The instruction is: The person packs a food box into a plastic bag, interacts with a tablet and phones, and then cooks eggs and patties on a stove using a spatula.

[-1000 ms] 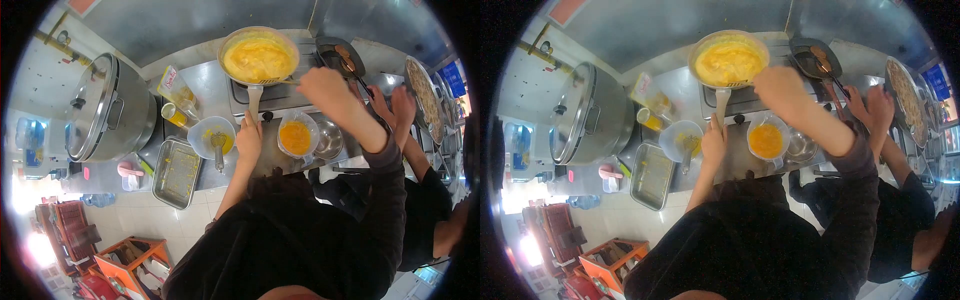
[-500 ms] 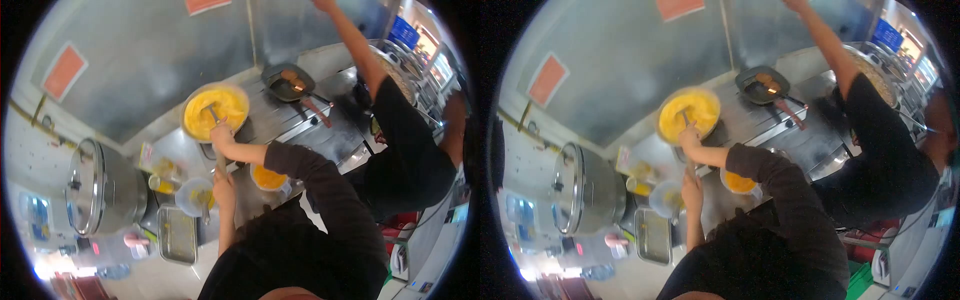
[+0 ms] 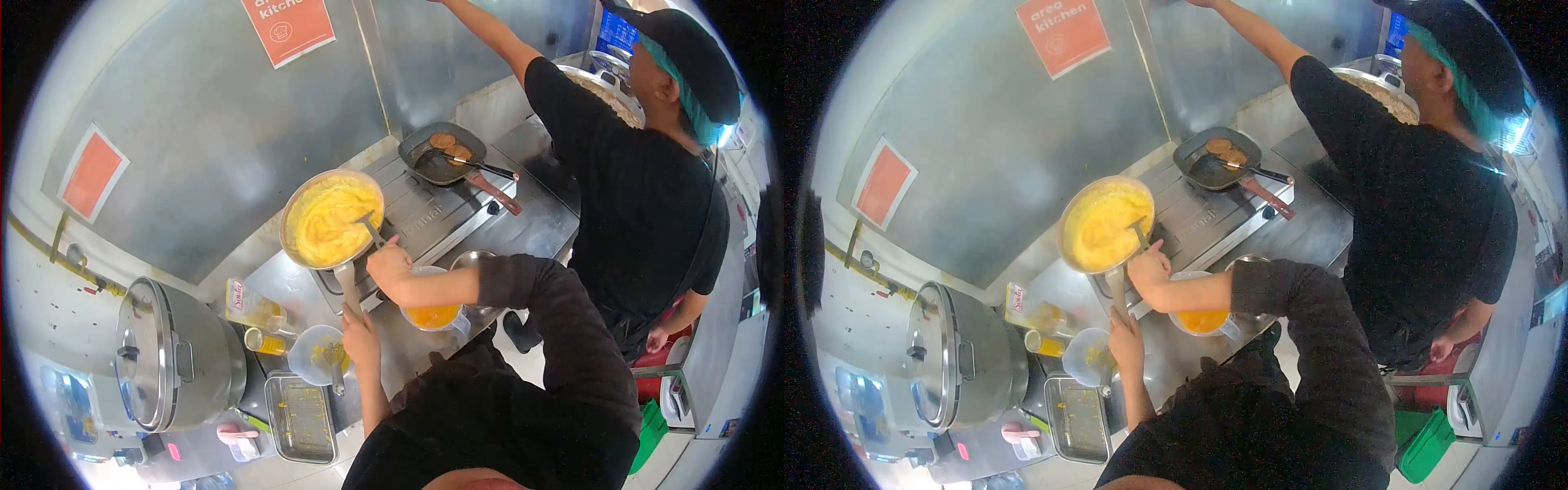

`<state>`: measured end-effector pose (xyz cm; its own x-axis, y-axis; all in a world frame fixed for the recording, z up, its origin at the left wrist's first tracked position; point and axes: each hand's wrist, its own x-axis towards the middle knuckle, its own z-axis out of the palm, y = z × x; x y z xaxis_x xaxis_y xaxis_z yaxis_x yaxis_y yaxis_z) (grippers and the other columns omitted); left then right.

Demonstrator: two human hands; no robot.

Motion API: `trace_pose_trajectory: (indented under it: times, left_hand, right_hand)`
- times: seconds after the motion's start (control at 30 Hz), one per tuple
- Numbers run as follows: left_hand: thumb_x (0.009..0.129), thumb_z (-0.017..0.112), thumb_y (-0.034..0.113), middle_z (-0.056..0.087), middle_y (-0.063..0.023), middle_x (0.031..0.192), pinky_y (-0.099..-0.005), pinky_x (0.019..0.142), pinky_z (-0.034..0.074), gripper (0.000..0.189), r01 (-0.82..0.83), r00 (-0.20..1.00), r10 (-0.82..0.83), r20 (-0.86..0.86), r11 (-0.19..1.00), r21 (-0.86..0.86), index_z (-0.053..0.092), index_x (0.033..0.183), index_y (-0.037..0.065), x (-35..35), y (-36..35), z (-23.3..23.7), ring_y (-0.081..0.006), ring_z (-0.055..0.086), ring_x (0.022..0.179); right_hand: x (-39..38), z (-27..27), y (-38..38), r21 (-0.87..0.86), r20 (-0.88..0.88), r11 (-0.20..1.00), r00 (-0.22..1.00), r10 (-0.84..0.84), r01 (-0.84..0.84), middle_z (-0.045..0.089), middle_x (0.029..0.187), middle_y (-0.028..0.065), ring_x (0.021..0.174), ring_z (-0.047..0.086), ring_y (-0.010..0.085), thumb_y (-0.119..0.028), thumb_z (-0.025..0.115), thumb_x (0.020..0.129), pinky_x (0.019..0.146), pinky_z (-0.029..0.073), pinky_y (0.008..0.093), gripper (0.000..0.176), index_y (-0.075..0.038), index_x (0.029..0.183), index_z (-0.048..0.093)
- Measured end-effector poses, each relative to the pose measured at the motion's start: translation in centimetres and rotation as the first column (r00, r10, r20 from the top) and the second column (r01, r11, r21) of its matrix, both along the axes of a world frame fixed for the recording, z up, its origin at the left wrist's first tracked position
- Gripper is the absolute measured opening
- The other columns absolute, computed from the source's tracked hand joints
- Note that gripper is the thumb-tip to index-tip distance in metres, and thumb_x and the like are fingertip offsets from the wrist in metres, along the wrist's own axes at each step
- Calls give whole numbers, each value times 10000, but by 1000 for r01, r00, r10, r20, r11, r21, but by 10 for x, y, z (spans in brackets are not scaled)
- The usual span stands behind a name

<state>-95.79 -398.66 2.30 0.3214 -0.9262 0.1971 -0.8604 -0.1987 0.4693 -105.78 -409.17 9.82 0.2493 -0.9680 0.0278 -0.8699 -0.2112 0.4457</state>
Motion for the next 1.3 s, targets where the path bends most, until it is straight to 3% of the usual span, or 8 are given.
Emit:
trace_pose_trajectory:
  times: [0.2, 0.4, 0.5, 0.63, 0.87, 1.0, 1.17, 1.3]
  left_hand:
    - [899, 478, 287, 562, -255, 1040, -482, 627, 486, 499, 14, 1000, -14, -4, 1000, -14, 354, 1277, -15, 0, 1, -1, -437, 593, 767]
    - [889, 484, 273, 560, -263, 1037, -487, 639, 482, 502, 15, 1000, -15, 1, 1000, -2, 354, 1276, -20, -1, 1, 4, -442, 588, 782]
    - [874, 492, 245, 561, -262, 1035, -490, 668, 472, 477, 42, 998, -45, -48, 996, -73, 381, 1247, -29, 3, 1, -6, -435, 584, 823]
    - [863, 502, 216, 554, -275, 1044, -497, 710, 445, 419, 145, 963, -168, -211, 982, -117, 427, 1174, -55, 11, 4, -14, -435, 568, 874]
    - [871, 513, 228, 546, -295, 1053, -492, 719, 449, 458, 37, 997, -40, -73, 998, -47, 396, 1214, -52, 0, 0, 0, -453, 556, 891]
    - [886, 496, 241, 545, -308, 1046, -483, 719, 450, 471, 36, 998, -37, -43, 999, -38, 385, 1232, -59, 2, 0, -1, -456, 557, 890]
    - [879, 508, 235, 532, -300, 1096, -482, 721, 463, 499, 34, 997, -32, -75, 999, 35, 359, 1258, -53, -1, -1, 4, -457, 561, 887]
    - [876, 518, 252, 529, -299, 1105, -484, 746, 456, 520, 53, 995, -54, -83, 998, -16, 351, 1270, -44, 1, -1, -1, -452, 558, 908]
  right_hand:
    - [-23, 17, 16, 124, 125, 973, 976, 179, -194, 663, 826, 198, 401, 505, 120, -112, 597, 669, 233, 244, 277, 459, 129, 1059, 581]
    - [-17, 1, 36, 103, 166, 908, 907, 388, -407, 657, 797, 205, 464, 583, 176, -97, 579, 688, 291, 358, 321, 380, 116, 1001, 615]
    - [7, -25, 37, 69, 607, 940, 762, 225, -333, 639, 703, 175, 600, 628, 197, -70, 593, 666, 407, 469, 377, 296, 57, 926, 657]
    - [55, -49, 16, -5, 310, 974, 925, 219, -229, 582, 637, 127, 523, 530, 167, -46, 565, 642, 370, 377, 337, 371, 63, 991, 630]
    - [95, -62, -57, -213, -252, 976, 968, -16, -39, 482, 520, 42, 387, 358, 115, -4, 514, 601, 305, 216, 268, 515, 73, 1105, 584]
    - [79, -41, -63, -267, -251, 957, 950, -186, 117, 335, 481, -44, 358, 317, 99, 20, 483, 514, 310, 204, 262, 610, 59, 1114, 591]
    - [39, 1, -21, 14, -129, 995, 987, -101, 104, 487, 561, 50, 420, 421, 132, -93, 531, 651, 271, 230, 288, 493, 148, 1081, 557]
    - [3, 26, 7, 264, 263, 965, 962, -69, -3, 600, 723, 214, 444, 536, 180, -105, 556, 673, 246, 259, 309, 471, 109, 1092, 573]
